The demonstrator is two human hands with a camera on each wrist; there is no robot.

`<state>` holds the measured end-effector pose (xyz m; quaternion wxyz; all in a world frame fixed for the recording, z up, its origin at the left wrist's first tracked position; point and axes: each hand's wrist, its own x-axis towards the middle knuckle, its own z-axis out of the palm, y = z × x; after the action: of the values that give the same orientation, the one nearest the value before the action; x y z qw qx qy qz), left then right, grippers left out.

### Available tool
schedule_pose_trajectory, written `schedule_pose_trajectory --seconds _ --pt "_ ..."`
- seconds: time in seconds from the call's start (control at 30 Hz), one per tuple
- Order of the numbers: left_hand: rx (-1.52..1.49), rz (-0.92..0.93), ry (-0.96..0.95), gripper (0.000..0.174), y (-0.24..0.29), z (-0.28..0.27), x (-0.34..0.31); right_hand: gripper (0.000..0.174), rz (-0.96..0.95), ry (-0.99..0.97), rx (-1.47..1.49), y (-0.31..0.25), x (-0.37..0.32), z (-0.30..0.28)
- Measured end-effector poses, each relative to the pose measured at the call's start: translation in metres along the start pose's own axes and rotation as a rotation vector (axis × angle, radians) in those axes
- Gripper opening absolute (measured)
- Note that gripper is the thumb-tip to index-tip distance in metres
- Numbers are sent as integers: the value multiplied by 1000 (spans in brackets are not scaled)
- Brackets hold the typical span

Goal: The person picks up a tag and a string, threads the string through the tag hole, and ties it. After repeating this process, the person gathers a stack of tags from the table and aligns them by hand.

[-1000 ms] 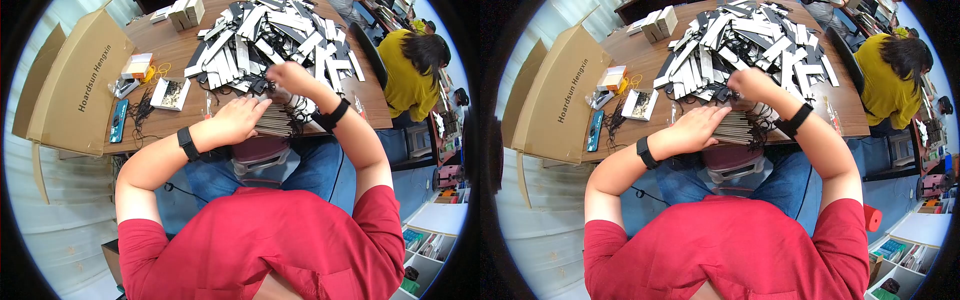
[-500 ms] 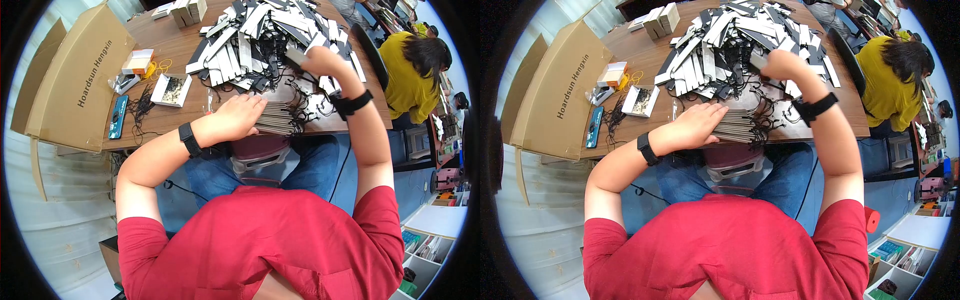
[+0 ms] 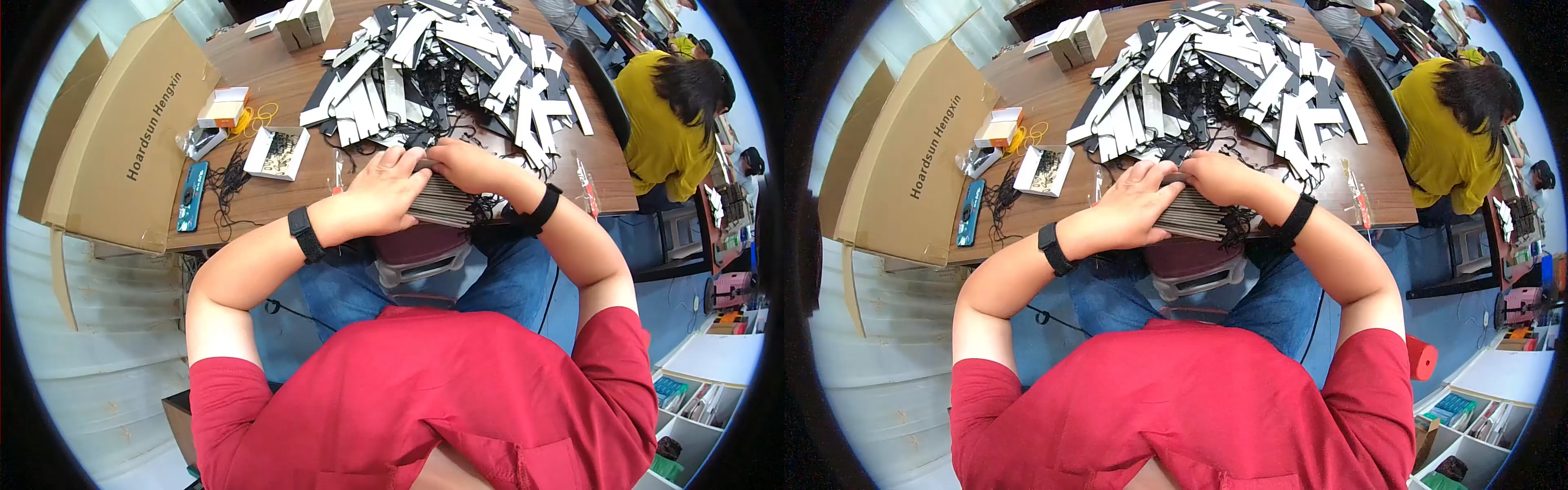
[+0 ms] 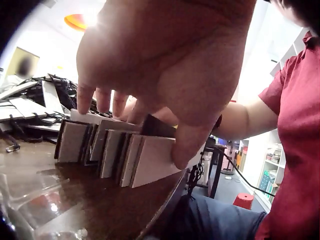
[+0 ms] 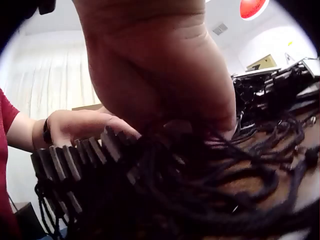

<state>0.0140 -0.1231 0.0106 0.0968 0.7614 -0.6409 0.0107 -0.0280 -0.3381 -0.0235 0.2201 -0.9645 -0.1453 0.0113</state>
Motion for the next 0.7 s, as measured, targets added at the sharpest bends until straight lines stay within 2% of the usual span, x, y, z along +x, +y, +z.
schedule_pose_trajectory --seconds 0.1,0.17,0.23,0.27,0.3,0.37,0.47,0.57,0.67,0.7 --pt "55 38 117 79 -5 11 -3 28 -85 -242 176 11 4 -19" --pt "-79 31 10 80 -12 15 -1 36 150 -158 418 21 8 -42" --pt "-153 14 -42 81 -12 14 0 47 459 331 95 43 14 -54" --pt "-161 2 -42 81 -10 11 1 55 641 467 -60 34 13 -74" --pt "-167 -9 -43 82 -9 10 0 60 767 514 -235 35 15 -88" --pt "-122 10 -4 82 -10 15 -2 63 926 432 -392 54 17 -100" --pt "-87 32 9 81 -14 19 -2 57 961 297 -337 72 17 -99" --pt "-75 36 12 79 -14 20 -2 51 963 377 -78 103 17 -94" --pt "-50 28 20 79 -11 16 -2 45 907 556 193 145 10 -84" --pt "-42 23 22 79 -9 15 -3 43 831 690 286 152 8 -77"
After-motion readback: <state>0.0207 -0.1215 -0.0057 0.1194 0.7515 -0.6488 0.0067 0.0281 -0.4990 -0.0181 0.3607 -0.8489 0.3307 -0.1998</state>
